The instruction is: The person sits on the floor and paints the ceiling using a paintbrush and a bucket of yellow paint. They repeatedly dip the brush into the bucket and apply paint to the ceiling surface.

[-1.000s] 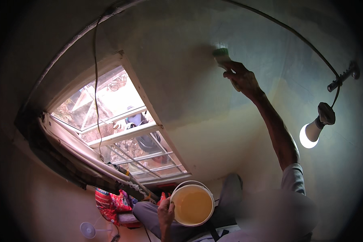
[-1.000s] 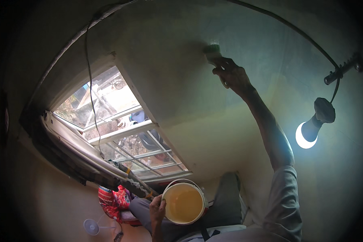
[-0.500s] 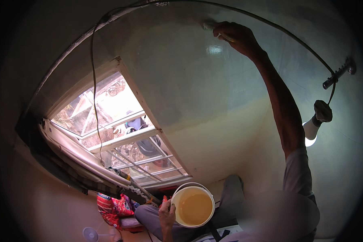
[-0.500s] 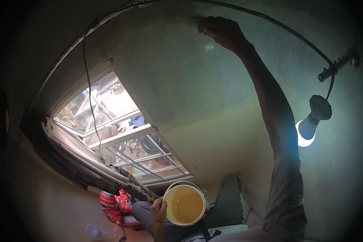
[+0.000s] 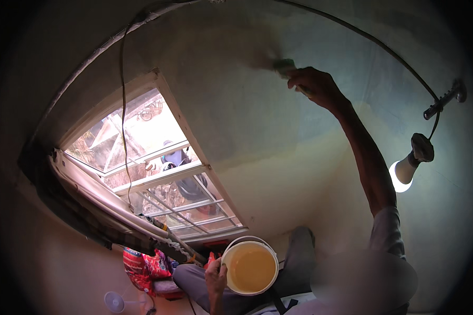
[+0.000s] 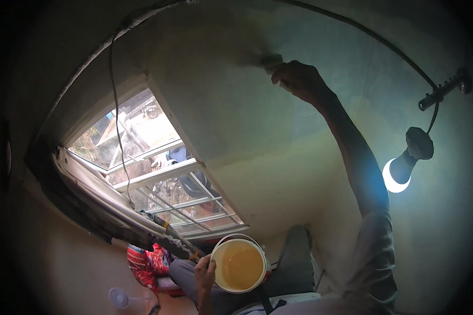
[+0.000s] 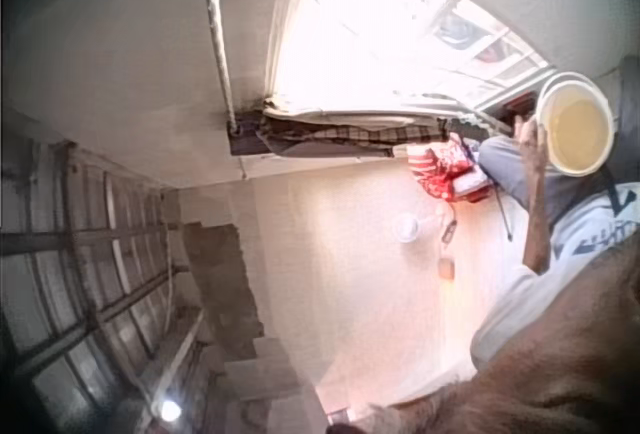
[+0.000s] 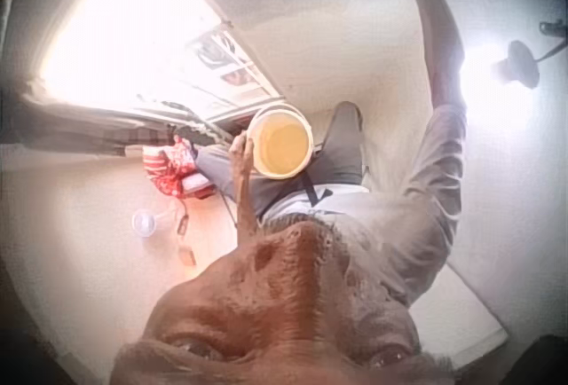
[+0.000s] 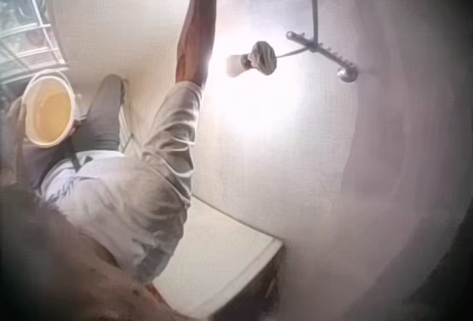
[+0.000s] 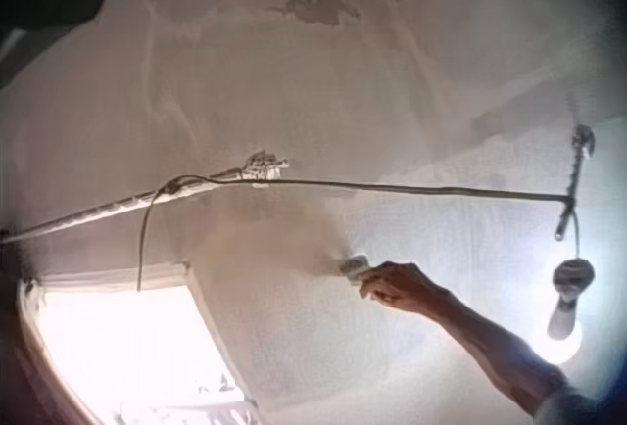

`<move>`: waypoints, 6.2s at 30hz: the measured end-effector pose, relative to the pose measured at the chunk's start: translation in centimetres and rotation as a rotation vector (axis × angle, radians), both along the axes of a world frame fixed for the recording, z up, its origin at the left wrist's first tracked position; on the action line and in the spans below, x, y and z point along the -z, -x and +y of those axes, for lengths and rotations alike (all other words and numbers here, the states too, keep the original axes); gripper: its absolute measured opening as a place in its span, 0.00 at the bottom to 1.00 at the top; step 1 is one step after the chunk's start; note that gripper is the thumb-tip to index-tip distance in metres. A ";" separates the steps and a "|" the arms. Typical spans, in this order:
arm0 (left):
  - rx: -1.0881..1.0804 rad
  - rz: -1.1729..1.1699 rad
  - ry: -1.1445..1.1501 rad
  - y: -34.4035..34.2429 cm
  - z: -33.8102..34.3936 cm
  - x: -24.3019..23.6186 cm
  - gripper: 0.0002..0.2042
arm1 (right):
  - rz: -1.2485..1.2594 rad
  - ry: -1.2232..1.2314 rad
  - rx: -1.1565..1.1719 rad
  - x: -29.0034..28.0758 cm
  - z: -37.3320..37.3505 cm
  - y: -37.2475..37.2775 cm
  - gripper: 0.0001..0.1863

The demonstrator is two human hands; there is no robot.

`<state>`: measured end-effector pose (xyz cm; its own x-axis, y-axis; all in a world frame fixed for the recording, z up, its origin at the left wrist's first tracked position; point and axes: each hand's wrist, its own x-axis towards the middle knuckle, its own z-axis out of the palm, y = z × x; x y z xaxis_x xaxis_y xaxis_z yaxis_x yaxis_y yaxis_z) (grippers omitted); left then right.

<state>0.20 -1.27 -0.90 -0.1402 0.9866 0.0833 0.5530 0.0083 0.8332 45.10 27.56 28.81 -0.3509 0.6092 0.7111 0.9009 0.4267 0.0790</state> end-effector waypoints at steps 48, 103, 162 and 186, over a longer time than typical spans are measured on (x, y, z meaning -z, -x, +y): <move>-0.005 0.011 -0.026 0.1 -0.4 0.2 0.13 | -0.026 -0.224 -0.080 -5.2 1.0 1.6 0.11; 0.186 0.204 -0.159 2.1 -1.0 4.5 0.18 | 0.068 -0.583 -0.144 -15.0 0.7 4.9 0.14; 0.092 0.113 -0.062 0.9 -0.8 2.0 0.14 | -0.107 -0.601 -0.196 -8.8 1.6 17.1 0.15; 0.024 0.130 -0.014 0.0 -1.8 -1.4 0.13 | -0.149 -0.516 -0.172 -10.2 5.6 21.9 0.10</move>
<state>0.20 -3.08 0.49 -0.1041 0.9881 0.1130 0.6559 -0.0172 0.7546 23.16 33.18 38.99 -0.5343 0.1210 0.8366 0.7846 0.4392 0.4376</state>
